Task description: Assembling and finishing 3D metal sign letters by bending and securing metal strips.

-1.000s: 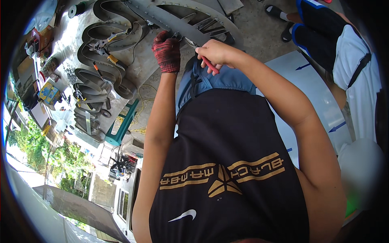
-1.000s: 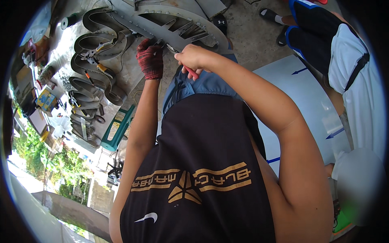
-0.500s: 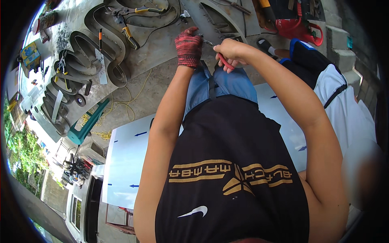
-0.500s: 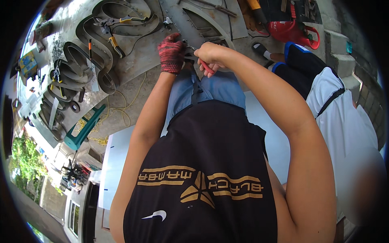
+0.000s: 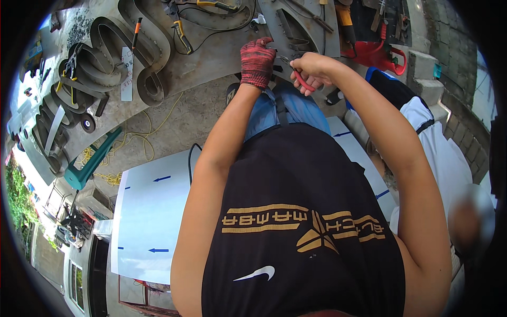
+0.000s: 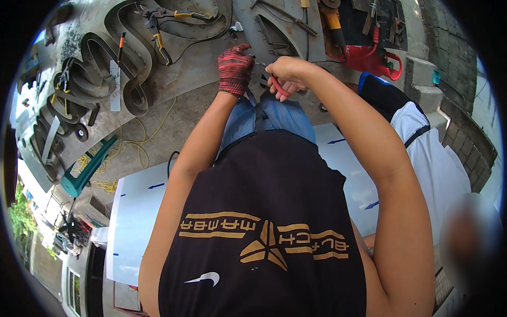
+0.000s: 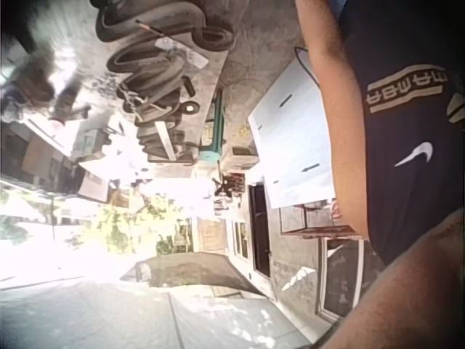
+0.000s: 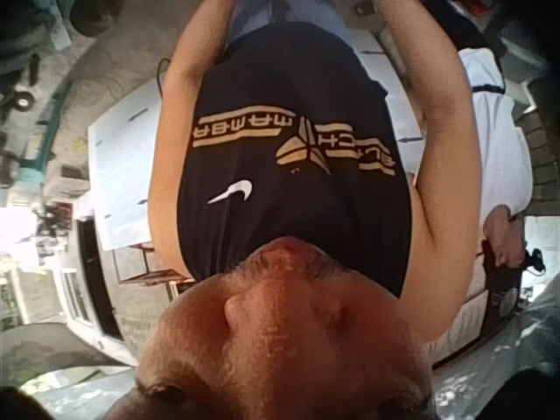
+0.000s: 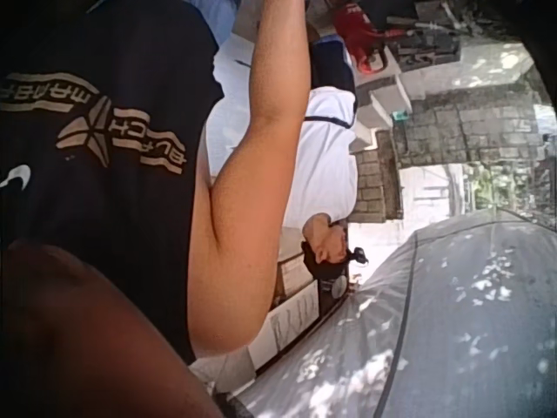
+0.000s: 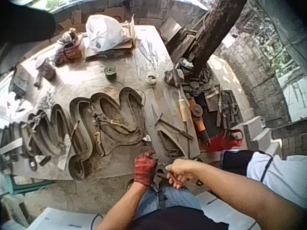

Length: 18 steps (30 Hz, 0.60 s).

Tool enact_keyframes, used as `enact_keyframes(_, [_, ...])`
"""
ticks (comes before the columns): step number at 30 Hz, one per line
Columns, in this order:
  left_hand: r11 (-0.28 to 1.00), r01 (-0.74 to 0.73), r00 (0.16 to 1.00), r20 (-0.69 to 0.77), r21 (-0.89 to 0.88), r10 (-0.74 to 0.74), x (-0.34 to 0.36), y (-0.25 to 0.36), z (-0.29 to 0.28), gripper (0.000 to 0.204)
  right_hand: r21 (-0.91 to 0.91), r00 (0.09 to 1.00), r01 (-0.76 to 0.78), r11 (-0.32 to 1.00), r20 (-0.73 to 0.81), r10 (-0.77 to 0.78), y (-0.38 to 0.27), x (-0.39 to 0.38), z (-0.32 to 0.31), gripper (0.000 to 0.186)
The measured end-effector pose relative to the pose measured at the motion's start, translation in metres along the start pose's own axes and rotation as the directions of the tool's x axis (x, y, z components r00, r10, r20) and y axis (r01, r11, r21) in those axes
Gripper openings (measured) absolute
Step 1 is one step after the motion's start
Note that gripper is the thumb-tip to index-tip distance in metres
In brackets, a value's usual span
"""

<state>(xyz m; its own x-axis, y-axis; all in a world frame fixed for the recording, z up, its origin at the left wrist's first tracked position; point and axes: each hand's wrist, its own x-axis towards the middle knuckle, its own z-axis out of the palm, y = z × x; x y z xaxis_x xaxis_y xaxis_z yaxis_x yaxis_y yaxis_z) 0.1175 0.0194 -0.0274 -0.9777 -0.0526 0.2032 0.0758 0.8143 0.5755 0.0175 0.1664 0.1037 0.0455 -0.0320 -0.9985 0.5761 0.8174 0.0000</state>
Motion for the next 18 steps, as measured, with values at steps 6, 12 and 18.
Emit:
enact_keyframes(6, [1.0,-0.008,1.0,0.003,-0.021,0.008,0.0,0.001,-0.003,0.01,-0.008,0.999,-0.038,0.999,0.009,0.038,-0.004,0.003,-0.001,0.05])
enact_keyframes(12, [0.999,0.033,0.999,0.008,-0.027,-0.033,0.0,0.004,-0.003,0.011,-0.07,0.997,-0.073,0.995,-0.031,0.071,-0.012,0.006,-0.004,0.046])
enact_keyframes(18, [0.998,0.046,0.999,0.018,-0.052,-0.045,-0.002,0.003,-0.005,0.011,-0.185,0.99,-0.102,0.977,-0.115,0.081,-0.027,-0.004,0.002,0.037])
